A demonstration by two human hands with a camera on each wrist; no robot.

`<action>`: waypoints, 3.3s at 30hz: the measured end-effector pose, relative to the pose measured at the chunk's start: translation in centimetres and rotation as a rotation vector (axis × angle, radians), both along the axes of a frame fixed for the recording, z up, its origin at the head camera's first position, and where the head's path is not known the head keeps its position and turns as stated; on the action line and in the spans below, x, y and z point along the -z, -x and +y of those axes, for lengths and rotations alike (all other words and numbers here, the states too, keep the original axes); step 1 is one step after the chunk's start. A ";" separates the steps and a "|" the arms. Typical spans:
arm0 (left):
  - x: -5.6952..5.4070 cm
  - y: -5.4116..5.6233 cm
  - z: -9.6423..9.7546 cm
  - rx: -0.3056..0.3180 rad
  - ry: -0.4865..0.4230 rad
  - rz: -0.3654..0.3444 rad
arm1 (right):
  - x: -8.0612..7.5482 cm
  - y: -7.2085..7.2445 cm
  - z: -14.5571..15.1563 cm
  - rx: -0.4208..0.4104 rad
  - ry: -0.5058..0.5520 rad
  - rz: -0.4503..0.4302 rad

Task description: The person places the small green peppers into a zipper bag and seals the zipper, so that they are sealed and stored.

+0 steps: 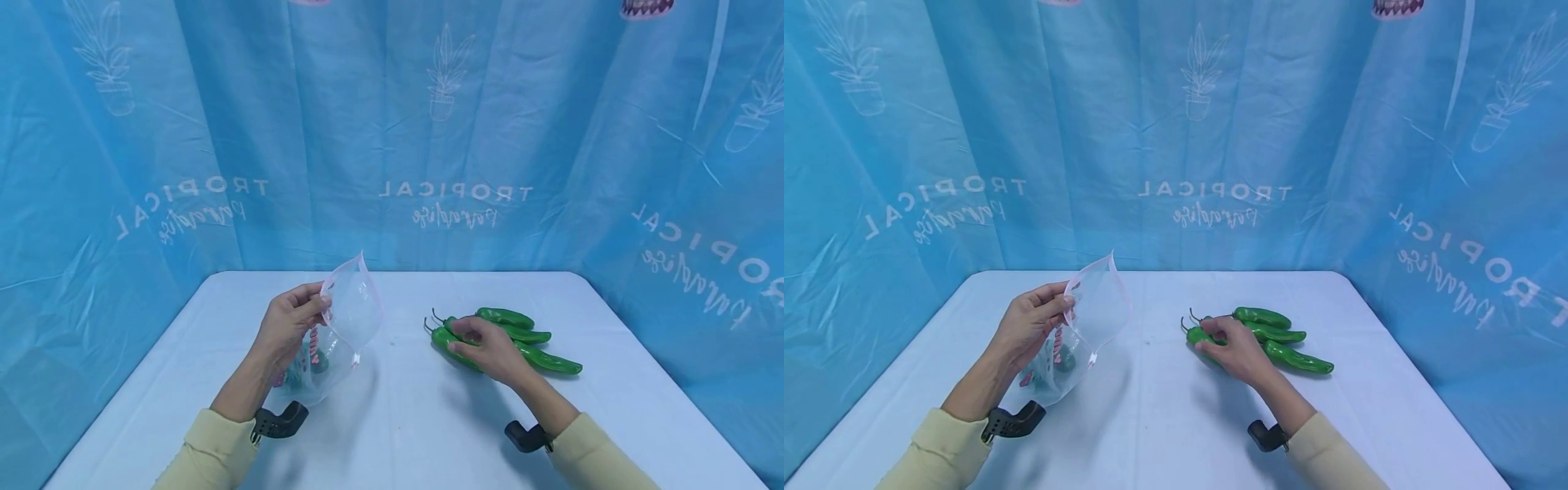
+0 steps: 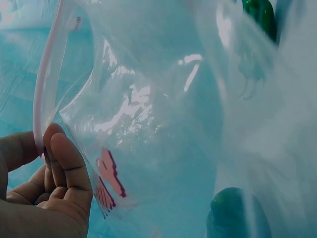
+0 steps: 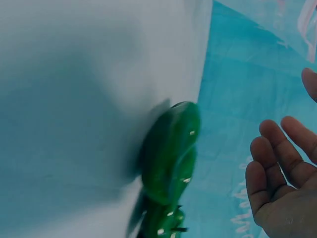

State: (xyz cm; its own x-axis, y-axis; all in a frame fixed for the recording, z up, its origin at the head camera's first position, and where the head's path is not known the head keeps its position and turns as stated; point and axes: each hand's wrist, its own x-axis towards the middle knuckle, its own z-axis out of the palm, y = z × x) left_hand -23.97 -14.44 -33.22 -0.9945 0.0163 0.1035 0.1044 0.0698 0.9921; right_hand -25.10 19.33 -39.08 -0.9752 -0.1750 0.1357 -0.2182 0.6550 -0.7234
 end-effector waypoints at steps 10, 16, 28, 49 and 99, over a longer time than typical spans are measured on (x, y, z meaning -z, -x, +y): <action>0.1 0.1 0.0 0.008 -0.022 -0.001 | 2.0 0.5 1.1 0.062 -0.046 -0.029; 0.1 0.0 -0.1 0.006 -0.021 -0.007 | 2.7 0.8 1.6 0.084 -0.084 -0.055; 0.1 0.1 -0.4 0.023 -0.027 0.007 | 3.6 1.0 2.3 0.121 -0.166 -0.080; 0.1 0.0 -0.1 0.012 -0.024 0.002 | 4.6 0.9 3.0 0.126 -0.220 -0.130; 0.0 -0.1 0.1 0.010 -0.019 0.003 | 4.1 0.6 3.6 0.142 -0.056 -0.071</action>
State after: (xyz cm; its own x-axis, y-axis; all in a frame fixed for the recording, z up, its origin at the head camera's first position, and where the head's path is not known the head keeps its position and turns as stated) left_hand -23.85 -14.33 -33.19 -0.9940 0.0245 0.1067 0.1079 0.0493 0.9929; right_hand -25.67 22.95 -43.19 -0.9974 -0.0406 0.0599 -0.0709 0.7154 -0.6951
